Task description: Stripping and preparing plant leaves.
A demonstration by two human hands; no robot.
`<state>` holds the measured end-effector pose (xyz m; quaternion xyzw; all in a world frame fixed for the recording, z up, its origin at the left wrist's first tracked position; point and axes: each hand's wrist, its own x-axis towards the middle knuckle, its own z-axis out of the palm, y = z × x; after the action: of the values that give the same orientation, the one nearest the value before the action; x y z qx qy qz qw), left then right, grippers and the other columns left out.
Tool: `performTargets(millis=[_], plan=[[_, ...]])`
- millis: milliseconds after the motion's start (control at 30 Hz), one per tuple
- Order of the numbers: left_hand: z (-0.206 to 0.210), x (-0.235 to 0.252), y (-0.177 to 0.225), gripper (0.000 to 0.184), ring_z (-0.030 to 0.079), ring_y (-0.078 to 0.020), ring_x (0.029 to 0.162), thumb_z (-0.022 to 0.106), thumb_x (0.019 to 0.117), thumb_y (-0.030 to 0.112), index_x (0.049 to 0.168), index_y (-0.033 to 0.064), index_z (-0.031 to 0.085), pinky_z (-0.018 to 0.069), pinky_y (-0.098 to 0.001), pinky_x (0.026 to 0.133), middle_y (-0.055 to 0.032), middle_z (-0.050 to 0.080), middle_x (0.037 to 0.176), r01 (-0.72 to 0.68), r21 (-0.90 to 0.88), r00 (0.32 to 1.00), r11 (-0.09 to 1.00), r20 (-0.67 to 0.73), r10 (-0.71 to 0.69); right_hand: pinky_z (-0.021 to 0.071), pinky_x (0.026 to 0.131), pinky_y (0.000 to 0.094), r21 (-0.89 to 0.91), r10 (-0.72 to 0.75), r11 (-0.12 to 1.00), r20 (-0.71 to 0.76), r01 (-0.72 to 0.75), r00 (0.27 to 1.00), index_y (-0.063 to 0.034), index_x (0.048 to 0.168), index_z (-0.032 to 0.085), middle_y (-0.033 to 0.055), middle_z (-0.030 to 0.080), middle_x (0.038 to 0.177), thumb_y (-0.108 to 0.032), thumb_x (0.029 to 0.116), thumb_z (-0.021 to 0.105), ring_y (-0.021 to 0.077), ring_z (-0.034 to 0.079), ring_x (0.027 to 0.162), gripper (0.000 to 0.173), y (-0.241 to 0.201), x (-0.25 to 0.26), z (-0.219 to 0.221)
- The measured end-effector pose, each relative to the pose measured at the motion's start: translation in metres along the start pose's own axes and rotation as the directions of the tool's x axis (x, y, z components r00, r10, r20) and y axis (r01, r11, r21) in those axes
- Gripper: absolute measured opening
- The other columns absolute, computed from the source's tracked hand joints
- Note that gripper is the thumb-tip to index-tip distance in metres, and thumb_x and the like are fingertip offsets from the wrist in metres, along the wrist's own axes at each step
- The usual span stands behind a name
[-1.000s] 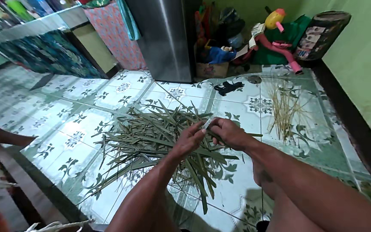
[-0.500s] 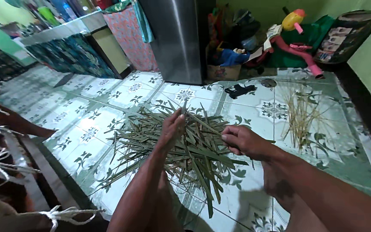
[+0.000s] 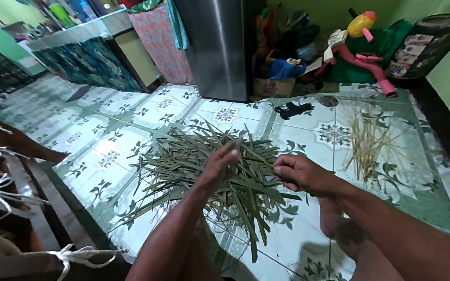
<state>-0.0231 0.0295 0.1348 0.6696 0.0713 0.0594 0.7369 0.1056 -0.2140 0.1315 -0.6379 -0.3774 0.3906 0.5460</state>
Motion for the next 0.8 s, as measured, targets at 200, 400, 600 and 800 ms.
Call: performTargets(millis=[200,400,600,800], plan=[[-0.020,0.004,0.020,0.040,0.046,-0.0027,0.046,0.045,0.1063,0.024,0.144,0.0134,0.053,0.0429,-0.0182,0.045,0.0062,0.051,0.062,-0.136,-0.103,0.975,0.985,-0.191,0.115,0.0431,0.046,0.0165,0.026,0.022,0.999,0.062,-0.024,0.998,-0.0095,0.102,0.060,-0.0027,0.061,0.076,-0.015,0.1056,0.048,0.0028,0.052,0.052,0.013,-0.001,-0.007,-0.005],[-0.007,-0.006,0.010,0.046,0.048,-0.0036,0.050,0.050,0.1032,0.018,0.148,0.0069,0.047,0.0428,-0.0187,0.048,0.0041,0.053,0.067,-0.007,-0.037,1.000,0.999,0.028,0.008,0.0432,0.044,0.0160,0.105,0.059,0.992,0.126,-0.073,0.990,-0.0092,0.109,0.061,-0.0024,0.062,0.078,-0.017,0.1063,0.045,0.0024,0.051,0.050,0.018,0.001,-0.007,-0.009],[-0.015,0.000,0.013,0.042,0.049,-0.0052,0.049,0.047,0.1059,0.021,0.147,0.0122,0.049,0.0454,-0.0200,0.046,0.0028,0.054,0.067,-0.062,-0.009,0.988,0.998,-0.140,0.060,0.0447,0.045,0.0163,0.092,0.060,0.994,0.069,-0.066,0.996,-0.0066,0.116,0.063,-0.0030,0.063,0.080,-0.022,0.1087,0.043,0.0021,0.052,0.050,0.026,-0.001,-0.005,-0.005],[0.031,-0.009,0.004,0.040,0.048,-0.0014,0.055,0.052,0.1048,0.016,0.144,0.0099,0.056,0.0412,-0.0184,0.049,0.0044,0.060,0.078,0.013,0.257,0.981,0.966,0.183,-0.062,0.0430,0.044,0.0155,0.135,0.055,0.989,-0.013,-0.053,0.998,-0.0052,0.117,0.062,-0.0030,0.063,0.079,-0.017,0.1093,0.041,0.0014,0.050,0.049,0.025,-0.004,0.001,0.008]])
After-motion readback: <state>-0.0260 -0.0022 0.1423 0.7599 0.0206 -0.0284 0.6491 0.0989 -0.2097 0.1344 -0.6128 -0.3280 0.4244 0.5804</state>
